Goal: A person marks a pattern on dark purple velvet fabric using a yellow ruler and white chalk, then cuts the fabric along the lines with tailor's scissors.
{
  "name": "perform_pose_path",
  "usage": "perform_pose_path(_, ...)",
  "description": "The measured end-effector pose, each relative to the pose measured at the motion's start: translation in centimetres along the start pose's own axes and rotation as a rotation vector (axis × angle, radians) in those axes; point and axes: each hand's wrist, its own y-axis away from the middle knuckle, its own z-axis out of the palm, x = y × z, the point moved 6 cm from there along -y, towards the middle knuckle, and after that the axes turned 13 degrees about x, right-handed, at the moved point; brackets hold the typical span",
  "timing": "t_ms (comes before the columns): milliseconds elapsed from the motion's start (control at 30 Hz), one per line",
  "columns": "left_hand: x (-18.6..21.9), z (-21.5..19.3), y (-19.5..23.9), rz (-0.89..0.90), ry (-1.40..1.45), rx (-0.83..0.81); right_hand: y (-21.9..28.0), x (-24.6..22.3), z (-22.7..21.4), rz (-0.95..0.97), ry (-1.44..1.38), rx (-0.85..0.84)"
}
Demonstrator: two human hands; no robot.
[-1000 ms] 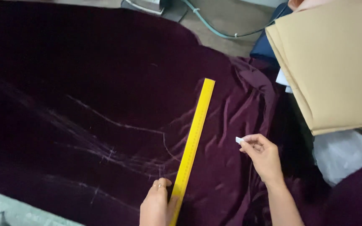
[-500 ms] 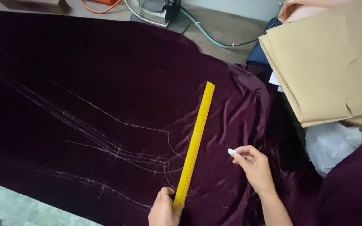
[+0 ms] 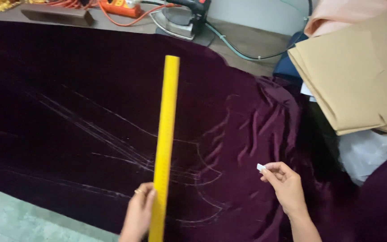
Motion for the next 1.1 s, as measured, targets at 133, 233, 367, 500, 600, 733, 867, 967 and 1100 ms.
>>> perform_pose_path(133,0.2,-7.4,-6.0,-0.127,-0.165,0.003,2.6,-0.3,2.8,0.005,0.005,0.037)
perform_pose_path(233,-0.9,-10.5,-9.6,-0.099,-0.24,-0.055,4.9,-0.1,5.9,-0.03,-0.019,0.079)
perform_pose_path(367,1.6,-7.7,-11.8,-0.145,0.136,-0.297,10.6,-3.3,10.2,0.08,-0.01,0.21)
perform_pose_path(500,8.3,-1.1,-12.8,-0.36,0.367,-0.458,14.3,-0.8,12.6,0.043,-0.052,0.301)
perform_pose_path(600,13.0,5.0,-14.4,-0.381,0.46,-0.446,16.9,-2.0,12.3,0.135,-0.015,0.345)
perform_pose_path(733,16.6,13.1,-17.9,-0.499,0.544,-0.226,17.3,-0.4,10.1,0.213,-0.037,0.39)
perform_pose_path(867,16.2,20.4,-21.9,-0.629,0.589,-0.02,16.3,2.4,7.2,0.284,0.003,0.46)
perform_pose_path(967,19.1,20.5,-21.5,-0.68,0.492,-0.032,15.1,4.0,5.8,0.226,0.095,0.578)
perform_pose_path(1100,13.7,26.7,-24.9,-0.598,0.599,0.114,12.7,6.8,4.5,0.237,0.168,0.558)
